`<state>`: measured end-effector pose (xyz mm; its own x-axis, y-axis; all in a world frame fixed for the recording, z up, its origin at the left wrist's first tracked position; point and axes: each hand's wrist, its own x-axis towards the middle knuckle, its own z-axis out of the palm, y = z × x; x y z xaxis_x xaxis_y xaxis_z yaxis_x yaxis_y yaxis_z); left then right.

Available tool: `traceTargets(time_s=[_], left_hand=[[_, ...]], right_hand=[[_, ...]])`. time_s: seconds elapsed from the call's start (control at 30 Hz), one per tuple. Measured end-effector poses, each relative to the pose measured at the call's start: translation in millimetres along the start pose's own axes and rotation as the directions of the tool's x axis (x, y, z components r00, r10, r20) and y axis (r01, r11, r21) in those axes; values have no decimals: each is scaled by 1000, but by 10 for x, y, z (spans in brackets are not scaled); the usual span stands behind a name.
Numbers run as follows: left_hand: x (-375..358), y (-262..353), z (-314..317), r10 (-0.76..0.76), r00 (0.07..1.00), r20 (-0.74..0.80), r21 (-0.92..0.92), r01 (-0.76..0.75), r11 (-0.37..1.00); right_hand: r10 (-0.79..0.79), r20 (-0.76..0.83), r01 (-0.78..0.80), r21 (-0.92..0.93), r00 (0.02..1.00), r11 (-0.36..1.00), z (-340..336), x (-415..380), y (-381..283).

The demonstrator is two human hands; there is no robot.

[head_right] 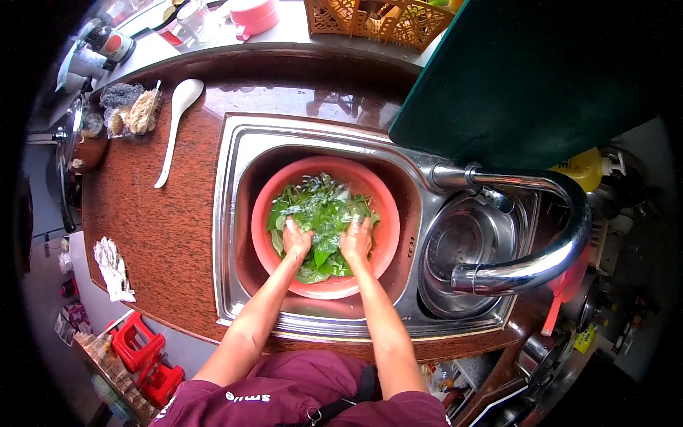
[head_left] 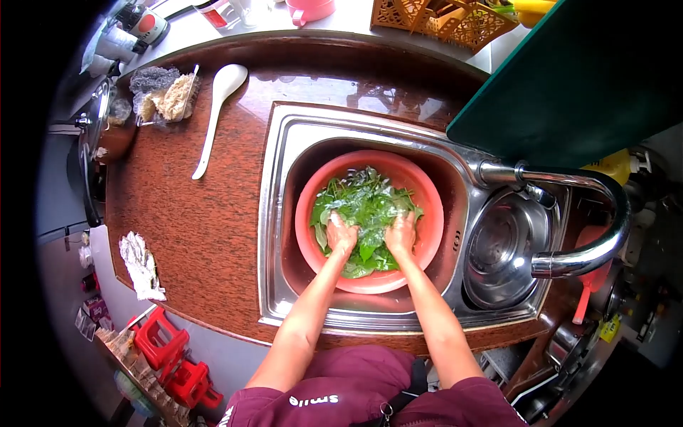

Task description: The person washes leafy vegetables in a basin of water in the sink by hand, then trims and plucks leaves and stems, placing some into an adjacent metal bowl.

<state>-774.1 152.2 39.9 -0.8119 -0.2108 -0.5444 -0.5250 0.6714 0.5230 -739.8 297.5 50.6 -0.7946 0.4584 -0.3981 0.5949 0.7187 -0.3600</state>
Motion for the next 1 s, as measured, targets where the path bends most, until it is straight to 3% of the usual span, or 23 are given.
traceTargets(time_s=[0.03,0.07,0.13,0.17,0.23,0.33,0.4,0.6,0.67,0.7,0.73,0.8,0.83,0.87,0.9,0.93,0.97,1.0], left_hand=[[36,-18,-80,-65,996,65,-89,71,994],[38,-17,-134,-125,983,138,-172,148,974],[-23,-30,-195,-55,994,99,-307,83,948],[19,-183,-150,-41,987,154,-414,102,905],[-10,-251,-251,43,976,213,-631,103,769],[-200,-108,-520,79,951,298,-779,194,596],[-305,-21,-672,119,927,356,-795,234,559],[-566,189,-948,205,890,407,-845,282,455],[-635,230,-950,213,918,336,-866,212,452],[-656,237,-927,206,933,296,-875,178,451],[-670,245,-904,200,946,255,-882,143,448],[-640,232,-844,156,964,216,-869,116,482],[-565,136,-742,138,976,169,-853,74,516],[-481,18,-626,121,986,119,-834,34,550],[-386,-126,-481,119,993,16,-759,-66,647],[-323,-124,-382,123,985,-123,-642,-174,747],[-282,-143,-310,135,977,-168,-452,-198,870],[-281,-78,-292,156,966,-208,-239,-205,949]], right_hand=[[-89,-69,101,204,994,974,-135,28,-41],[108,52,-119,462,993,879,-268,-12,-80],[64,107,-124,767,992,629,-389,-42,-51],[99,192,-216,832,976,511,-488,-101,-6],[83,216,-231,882,973,411,-660,-178,36],[40,213,-215,931,976,296,-707,-246,176],[32,213,-214,946,977,244,-789,-318,163],[62,160,-171,912,985,373,-860,-500,-26],[79,99,-124,884,992,451,-893,-560,-138],[106,142,-169,927,984,335,-904,-579,-208],[28,275,-274,937,961,218,-1036,-590,-271],[-29,154,-136,935,988,329,-839,-509,-166],[-39,71,-43,873,997,486,-702,-438,-112],[-124,-122,174,735,985,655,-582,-369,-52],[-157,-199,248,616,967,748,-557,-340,-98],[-199,-268,310,479,943,821,-513,-320,-173],[-226,-298,338,406,927,849,-469,-312,-268],[-228,-187,287,411,956,865,-395,-306,-314]])
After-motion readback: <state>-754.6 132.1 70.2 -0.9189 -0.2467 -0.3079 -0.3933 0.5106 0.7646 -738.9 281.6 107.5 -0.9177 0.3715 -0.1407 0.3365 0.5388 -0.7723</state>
